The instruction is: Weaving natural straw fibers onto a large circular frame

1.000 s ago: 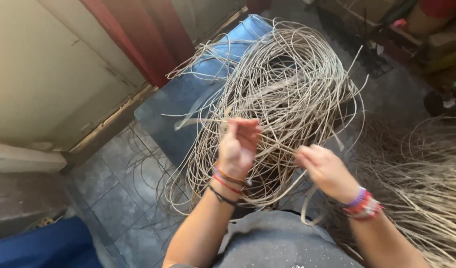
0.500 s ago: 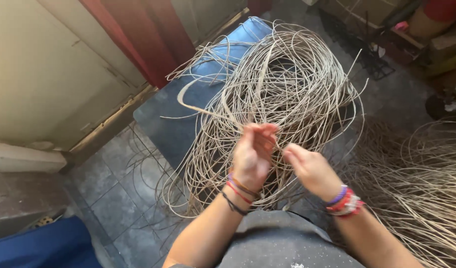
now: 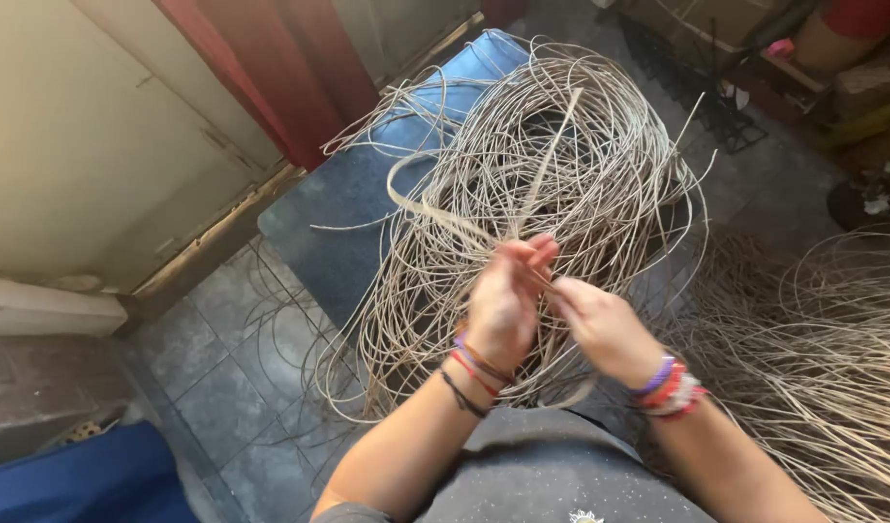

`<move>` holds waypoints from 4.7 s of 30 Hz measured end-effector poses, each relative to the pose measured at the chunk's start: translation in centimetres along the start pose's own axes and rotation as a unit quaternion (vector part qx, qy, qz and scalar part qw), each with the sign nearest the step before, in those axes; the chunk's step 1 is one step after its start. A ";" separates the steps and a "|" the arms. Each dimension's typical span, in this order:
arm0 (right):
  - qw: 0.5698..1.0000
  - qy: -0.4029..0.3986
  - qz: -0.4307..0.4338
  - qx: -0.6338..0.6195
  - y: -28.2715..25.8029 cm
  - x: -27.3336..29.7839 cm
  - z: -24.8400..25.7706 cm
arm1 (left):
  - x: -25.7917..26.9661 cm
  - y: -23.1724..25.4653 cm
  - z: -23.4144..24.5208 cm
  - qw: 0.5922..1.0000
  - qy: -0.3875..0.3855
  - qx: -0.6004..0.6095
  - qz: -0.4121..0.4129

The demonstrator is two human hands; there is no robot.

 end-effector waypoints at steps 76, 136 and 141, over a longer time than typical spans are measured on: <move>0.979 -0.089 -0.123 -0.136 2.6 6.9 3.5 | -0.7 1.4 4.8 0.989 0.001 0.069 0.131; 0.877 0.256 -0.323 -0.248 -6.7 22.8 -7.6 | 14.5 -7.7 -0.8 0.883 -0.247 0.123 0.380; 0.881 0.263 -0.287 -0.269 -6.2 25.1 -7.7 | 16.1 -11.0 -1.6 0.807 -0.365 0.205 0.417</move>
Point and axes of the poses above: each hand's wrist, its own x-axis away from the middle knuckle, its own z-axis out of the back of the hand, y = z × x, the point moved 5 cm from there along -x, towards the middle knuckle, and after that the axes turned 6 degrees about -y, right-handed, at the moved point
